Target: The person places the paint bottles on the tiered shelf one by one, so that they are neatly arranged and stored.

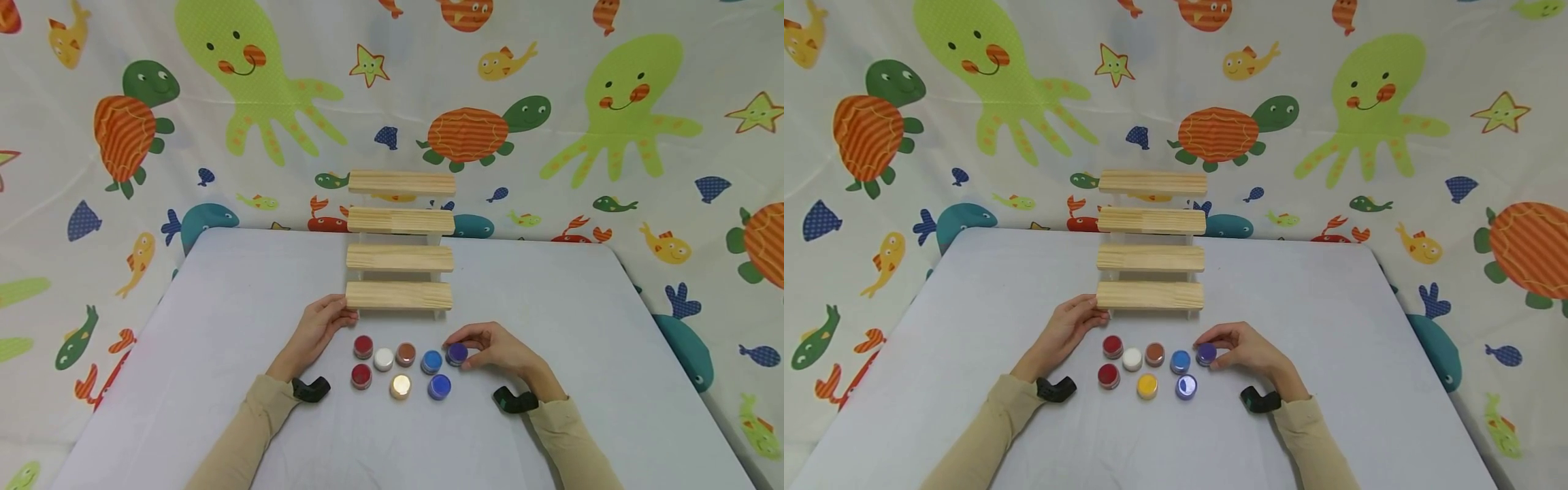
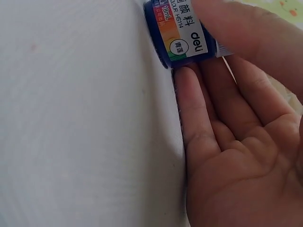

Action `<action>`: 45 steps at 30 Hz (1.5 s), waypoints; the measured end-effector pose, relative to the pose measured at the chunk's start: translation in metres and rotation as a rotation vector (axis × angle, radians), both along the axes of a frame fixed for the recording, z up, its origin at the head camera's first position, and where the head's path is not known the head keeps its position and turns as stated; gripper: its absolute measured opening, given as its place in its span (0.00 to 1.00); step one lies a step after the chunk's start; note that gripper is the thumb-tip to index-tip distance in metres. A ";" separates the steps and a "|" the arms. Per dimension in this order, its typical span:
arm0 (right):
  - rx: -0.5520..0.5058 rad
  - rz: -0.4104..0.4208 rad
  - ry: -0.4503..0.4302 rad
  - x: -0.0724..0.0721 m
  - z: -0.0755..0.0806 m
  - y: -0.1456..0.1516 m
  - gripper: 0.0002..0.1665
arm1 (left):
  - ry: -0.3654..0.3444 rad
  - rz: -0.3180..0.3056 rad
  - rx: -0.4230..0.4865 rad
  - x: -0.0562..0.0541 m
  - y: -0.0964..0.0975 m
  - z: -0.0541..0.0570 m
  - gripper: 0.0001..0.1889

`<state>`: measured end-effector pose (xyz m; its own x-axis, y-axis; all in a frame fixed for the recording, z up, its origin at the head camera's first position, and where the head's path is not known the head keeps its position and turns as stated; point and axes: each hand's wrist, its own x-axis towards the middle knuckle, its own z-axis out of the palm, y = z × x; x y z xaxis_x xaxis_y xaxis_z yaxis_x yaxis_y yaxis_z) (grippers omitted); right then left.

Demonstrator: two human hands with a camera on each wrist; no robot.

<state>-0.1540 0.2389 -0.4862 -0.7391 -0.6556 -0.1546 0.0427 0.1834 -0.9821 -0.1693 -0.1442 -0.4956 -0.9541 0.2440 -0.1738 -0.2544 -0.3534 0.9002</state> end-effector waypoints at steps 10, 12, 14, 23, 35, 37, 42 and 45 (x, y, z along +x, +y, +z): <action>0.054 -0.039 -0.002 0.001 0.004 -0.002 0.26 | 0.009 -0.003 -0.001 -0.002 0.001 0.001 0.19; 0.055 -0.048 -0.014 0.001 0.004 -0.001 0.26 | 0.012 -0.003 0.003 -0.002 0.002 0.001 0.18; 0.054 -0.053 -0.019 0.000 0.005 0.000 0.26 | 0.015 -0.007 0.005 -0.003 0.002 0.001 0.18; 0.031 -0.050 -0.039 -0.008 0.009 -0.001 0.26 | 0.016 0.003 0.005 -0.003 0.002 0.002 0.18; 0.064 0.009 -0.032 -0.016 0.022 -0.011 0.26 | 0.004 0.017 -0.025 -0.001 0.001 -0.001 0.18; 0.065 0.012 -0.019 -0.018 0.025 -0.011 0.26 | 0.003 0.016 -0.029 -0.001 0.002 -0.001 0.19; 0.064 0.024 0.031 -0.024 0.034 -0.011 0.25 | -0.002 0.021 -0.026 -0.001 0.002 -0.001 0.18; 0.070 0.023 0.049 -0.028 0.041 -0.011 0.25 | 0.003 0.019 -0.024 -0.001 0.002 -0.001 0.18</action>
<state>-0.1816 0.2284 -0.4448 -0.7319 -0.6613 -0.1647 -0.0099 0.2520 -0.9677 -0.1704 -0.1421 -0.4962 -0.9590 0.2215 -0.1771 -0.2455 -0.3361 0.9093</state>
